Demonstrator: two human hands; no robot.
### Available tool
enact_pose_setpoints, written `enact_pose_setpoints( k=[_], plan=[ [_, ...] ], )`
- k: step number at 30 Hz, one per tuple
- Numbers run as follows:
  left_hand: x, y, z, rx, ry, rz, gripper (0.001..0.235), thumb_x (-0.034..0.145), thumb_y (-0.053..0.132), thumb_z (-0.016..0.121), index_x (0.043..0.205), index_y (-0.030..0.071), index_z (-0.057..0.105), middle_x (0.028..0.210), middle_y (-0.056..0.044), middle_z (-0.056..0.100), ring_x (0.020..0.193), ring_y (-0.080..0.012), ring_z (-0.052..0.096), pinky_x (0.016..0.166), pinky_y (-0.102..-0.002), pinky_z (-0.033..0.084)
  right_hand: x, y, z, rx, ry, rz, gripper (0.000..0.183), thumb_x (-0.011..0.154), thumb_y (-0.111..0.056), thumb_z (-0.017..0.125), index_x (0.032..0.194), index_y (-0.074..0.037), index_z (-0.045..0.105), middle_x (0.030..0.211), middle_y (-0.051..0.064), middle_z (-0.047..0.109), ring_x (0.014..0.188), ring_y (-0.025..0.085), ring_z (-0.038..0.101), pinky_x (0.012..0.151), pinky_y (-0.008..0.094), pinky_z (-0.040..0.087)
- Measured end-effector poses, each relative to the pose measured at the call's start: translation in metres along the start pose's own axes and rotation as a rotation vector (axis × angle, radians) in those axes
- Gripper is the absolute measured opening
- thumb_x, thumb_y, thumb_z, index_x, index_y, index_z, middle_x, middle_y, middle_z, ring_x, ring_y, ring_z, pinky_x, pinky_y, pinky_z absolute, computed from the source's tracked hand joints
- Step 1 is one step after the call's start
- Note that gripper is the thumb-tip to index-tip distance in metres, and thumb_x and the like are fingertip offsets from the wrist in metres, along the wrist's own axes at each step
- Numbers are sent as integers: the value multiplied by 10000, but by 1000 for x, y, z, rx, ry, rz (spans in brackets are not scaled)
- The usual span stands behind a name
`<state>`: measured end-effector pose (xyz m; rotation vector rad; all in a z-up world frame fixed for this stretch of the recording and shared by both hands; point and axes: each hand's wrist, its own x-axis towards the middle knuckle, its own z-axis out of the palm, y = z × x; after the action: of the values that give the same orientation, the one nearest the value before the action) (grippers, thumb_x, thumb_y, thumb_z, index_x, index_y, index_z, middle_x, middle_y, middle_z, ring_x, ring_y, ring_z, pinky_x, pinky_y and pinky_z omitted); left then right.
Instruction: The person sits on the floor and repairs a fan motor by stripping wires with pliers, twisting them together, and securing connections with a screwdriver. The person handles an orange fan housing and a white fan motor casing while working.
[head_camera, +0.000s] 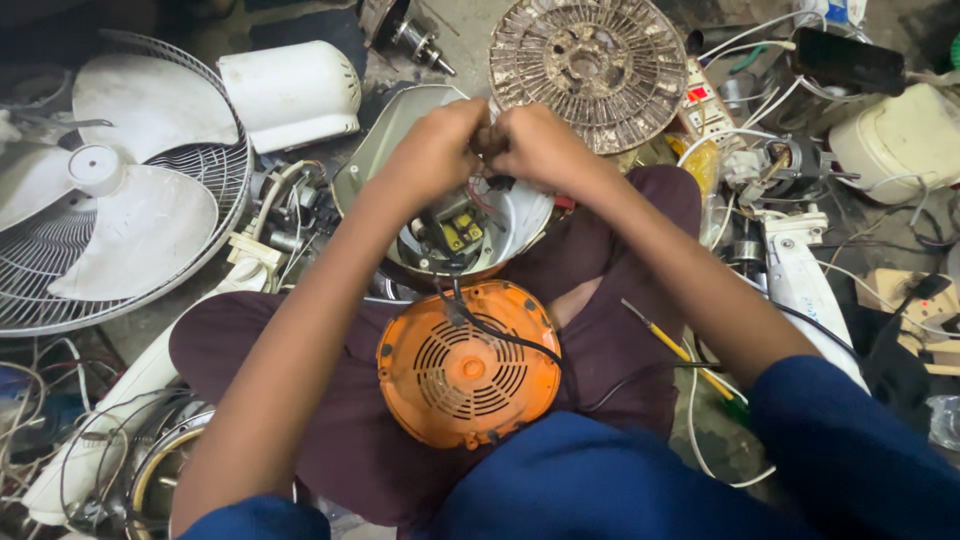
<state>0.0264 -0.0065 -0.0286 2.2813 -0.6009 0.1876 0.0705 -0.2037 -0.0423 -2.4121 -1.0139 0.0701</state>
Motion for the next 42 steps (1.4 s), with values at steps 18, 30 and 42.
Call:
enact_pose_setpoints(
  k=[18, 30, 42],
  plan=[
    [-13, 19, -17, 306, -83, -3, 152, 777, 72, 739, 901, 133, 804, 969, -152, 712, 939, -360, 681, 853, -470, 535, -53, -7, -30, 241, 287, 47, 217, 878, -182, 783, 1030, -28, 776, 958, 149, 742, 867, 266, 701, 794, 371, 549],
    [-3, 31, -7, 600, -187, 110, 247, 739, 277, 822, 922, 116, 784, 974, -96, 686, 969, -331, 658, 790, -484, 541, -389, 78, -25, 310, 746, 970, 205, 1011, -166, 696, 1082, 21, 739, 885, 55, 721, 775, 90, 648, 702, 236, 496],
    [9, 25, 35, 884, -222, 72, 137, 780, 157, 731, 890, 91, 778, 1087, -142, 687, 1089, -320, 640, 857, -517, 493, -386, 70, 26, 301, 616, 969, 202, 964, -203, 724, 1003, -5, 733, 846, 68, 726, 778, 137, 664, 705, 288, 526]
  ],
)
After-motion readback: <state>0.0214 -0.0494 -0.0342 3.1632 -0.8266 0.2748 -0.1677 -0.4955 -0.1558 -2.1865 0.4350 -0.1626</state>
